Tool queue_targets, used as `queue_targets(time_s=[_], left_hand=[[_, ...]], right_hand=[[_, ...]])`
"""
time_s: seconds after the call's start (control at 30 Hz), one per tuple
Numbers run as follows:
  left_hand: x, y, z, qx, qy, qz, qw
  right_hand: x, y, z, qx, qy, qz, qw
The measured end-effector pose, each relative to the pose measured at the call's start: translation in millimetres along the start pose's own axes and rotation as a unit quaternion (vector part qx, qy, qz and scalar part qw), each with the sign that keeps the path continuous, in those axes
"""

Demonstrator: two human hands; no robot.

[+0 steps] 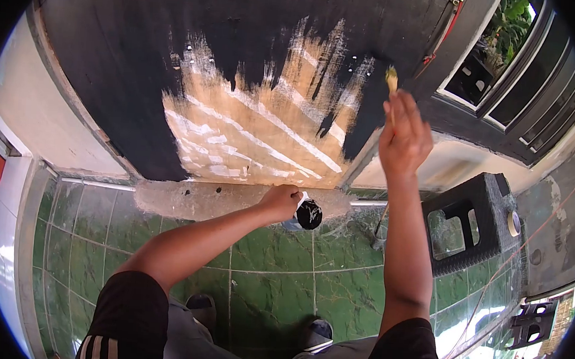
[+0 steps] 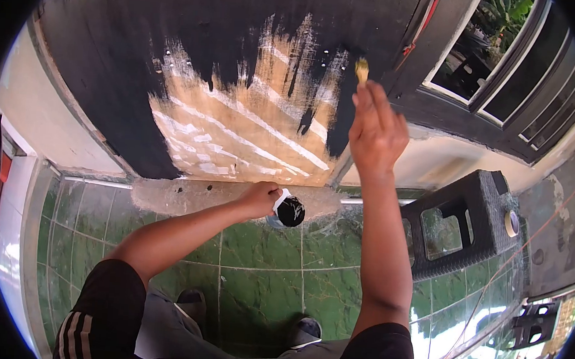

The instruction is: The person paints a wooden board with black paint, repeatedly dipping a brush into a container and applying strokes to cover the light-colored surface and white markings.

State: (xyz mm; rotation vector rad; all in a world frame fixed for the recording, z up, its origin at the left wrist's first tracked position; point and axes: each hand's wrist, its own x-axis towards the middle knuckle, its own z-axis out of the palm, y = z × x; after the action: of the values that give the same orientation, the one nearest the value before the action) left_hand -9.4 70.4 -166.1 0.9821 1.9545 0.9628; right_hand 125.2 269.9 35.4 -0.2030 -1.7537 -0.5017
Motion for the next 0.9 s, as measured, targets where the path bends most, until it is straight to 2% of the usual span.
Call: queue_targets(time_s=[0.13, 0.3, 0.4, 0.5, 0.53, 0.63, 0.7, 0.83, 0.9], left_hand=[[1, -3, 1, -0.012, 0.003, 0.007, 1.0], [-5, 7, 0, 0.001, 0.013, 0.025, 1.0], [-8, 14, 0, 0.007, 0.013, 0.024, 1.0], [-1, 6, 4, 0.004, 0.001, 0.03, 1.0], [0, 2, 5, -0.001, 0.003, 0.034, 0.999], [2, -3, 8, -0.013, 0.004, 0.039, 0.999], [2, -5, 6, -0.006, 0.0, 0.034, 0.999], [4, -8, 4, 0.016, 0.002, 0.035, 0.999], [3, -7, 2, 0.011, 0.005, 0.022, 1.0]], right_hand=[[-104, -15, 17, -0.031, -0.137, -0.034, 0.99], [-198, -20, 3, 0.071, -0.304, 0.005, 0.95], [-217, -20, 3, 0.108, -0.558, 0.057, 0.821], [-200, -2, 15, 0.108, -0.564, 0.07, 0.816], [-179, 3, 26, 0.05, -0.563, 0.052, 0.823], [-70, 4, 8, 0.093, -0.44, 0.086, 0.889], [-26, 1, -6, 0.103, -0.339, 0.078, 0.932], [9, -4, -18, 0.049, -0.062, 0.042, 0.996], [10, -1, -12, 0.022, 0.006, 0.03, 0.999]])
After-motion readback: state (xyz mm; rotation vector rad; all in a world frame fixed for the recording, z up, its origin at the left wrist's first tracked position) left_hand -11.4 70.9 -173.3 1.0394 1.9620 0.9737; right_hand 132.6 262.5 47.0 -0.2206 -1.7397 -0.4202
